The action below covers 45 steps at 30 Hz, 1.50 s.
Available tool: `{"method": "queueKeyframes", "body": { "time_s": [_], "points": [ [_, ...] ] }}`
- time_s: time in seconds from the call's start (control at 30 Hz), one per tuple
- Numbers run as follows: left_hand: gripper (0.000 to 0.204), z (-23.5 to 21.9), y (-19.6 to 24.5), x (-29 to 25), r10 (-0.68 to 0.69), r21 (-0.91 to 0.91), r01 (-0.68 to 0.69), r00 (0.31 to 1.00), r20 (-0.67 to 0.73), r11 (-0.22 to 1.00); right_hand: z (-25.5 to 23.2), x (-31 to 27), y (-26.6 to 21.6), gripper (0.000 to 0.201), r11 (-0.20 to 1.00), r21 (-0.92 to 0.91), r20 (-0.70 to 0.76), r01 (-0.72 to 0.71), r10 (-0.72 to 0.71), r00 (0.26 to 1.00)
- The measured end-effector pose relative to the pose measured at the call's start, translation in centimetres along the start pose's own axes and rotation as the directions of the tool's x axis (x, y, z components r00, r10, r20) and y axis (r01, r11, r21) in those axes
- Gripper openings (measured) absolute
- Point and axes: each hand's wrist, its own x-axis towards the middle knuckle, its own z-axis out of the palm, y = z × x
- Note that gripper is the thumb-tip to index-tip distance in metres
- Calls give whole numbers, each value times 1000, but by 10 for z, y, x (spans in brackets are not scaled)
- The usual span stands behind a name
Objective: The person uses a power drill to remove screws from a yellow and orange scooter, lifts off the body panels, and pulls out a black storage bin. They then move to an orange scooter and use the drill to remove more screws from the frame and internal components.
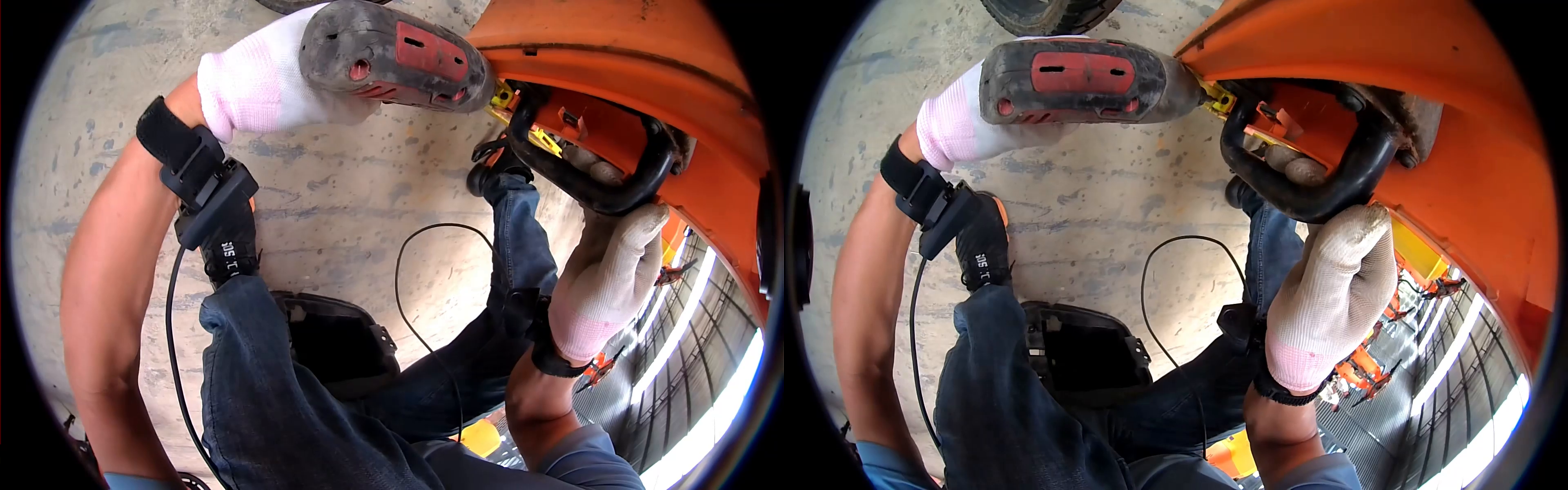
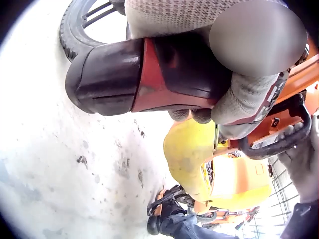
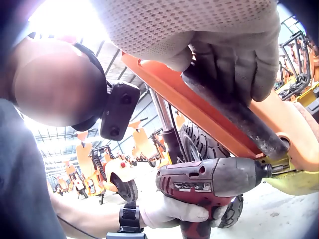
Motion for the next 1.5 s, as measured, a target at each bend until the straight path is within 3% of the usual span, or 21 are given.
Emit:
{"method": "queueKeyframes", "body": {
  "time_s": [0.07,0.1,0.17,0.2,0.27,0.33,0.4,0.43,0.47,0.53,0.57,0.77,0.9,0.97,1.1,1.17,1.3,1.37,1.4,1.47,1.5],
  "points": [
    [53,-5,-2,-4,55,57,-64,989,137,996,0,4,6,56,992,106,80,73,-82,993],
    [53,-3,0,-9,56,62,-65,989,134,996,1,7,8,56,991,109,81,78,-87,993],
    [46,12,4,-18,0,-27,-1,999,-45,1000,-3,7,9,58,993,96,120,74,-85,989],
    [46,15,6,-19,1,-34,-3,999,-40,999,-3,5,8,58,994,88,117,70,-80,990],
    [44,15,10,-21,-293,-311,270,956,-26,911,4,4,4,50,999,36,-54,10,-8,999],
    [43,12,12,-20,-253,-272,244,967,1,931,11,6,7,49,995,88,-77,51,-45,996],
    [41,11,25,-13,-176,-115,170,983,-50,979,4,6,8,48,996,65,-21,55,-54,998],
    [41,16,14,-15,-70,-145,55,992,-106,988,2,6,8,48,997,60,-25,55,-54,998],
    [41,16,12,-14,-68,-151,52,993,-102,987,1,5,7,48,997,57,-14,51,-50,999],
    [40,14,11,-13,-192,155,208,975,-109,966,3,4,6,48,998,49,-3,45,-45,999],
    [31,20,9,-15,-99,98,116,980,-170,988,11,4,4,49,994,93,-25,56,-54,998],
    [31,23,14,-11,-148,-11,147,982,-117,989,4,3,7,49,993,113,-66,27,-20,998],
    [34,24,12,-14,-140,69,150,981,-132,986,2,3,8,49,993,112,-48,22,-17,999],
    [37,25,3,-17,-252,-277,220,964,-84,935,1,3,8,50,993,112,-25,32,-29,999],
    [39,17,-4,-13,-262,-139,259,965,-5,956,-5,6,11,56,993,111,68,38,-46,997],
    [39,19,-18,-11,-16,-47,15,1000,-13,999,-2,5,10,56,994,104,27,41,-44,999],
    [35,16,-19,-11,-129,-120,126,991,-19,985,1,4,8,57,997,70,-54,33,-29,998],
    [32,14,-25,-5,-67,265,60,998,17,962,1,4,7,57,999,29,-67,34,-32,997],
    [32,14,-21,-6,-68,265,61,997,20,962,1,4,7,57,999,-16,-80,38,-39,996],
    [29,16,-10,-10,-122,-6,122,988,-89,992,1,5,8,57,999,4,-59,54,-53,997],
    [29,15,-13,-8,-122,-5,122,989,-87,992,1,6,8,58,997,26,-39,72,-71,997]
  ]
}}
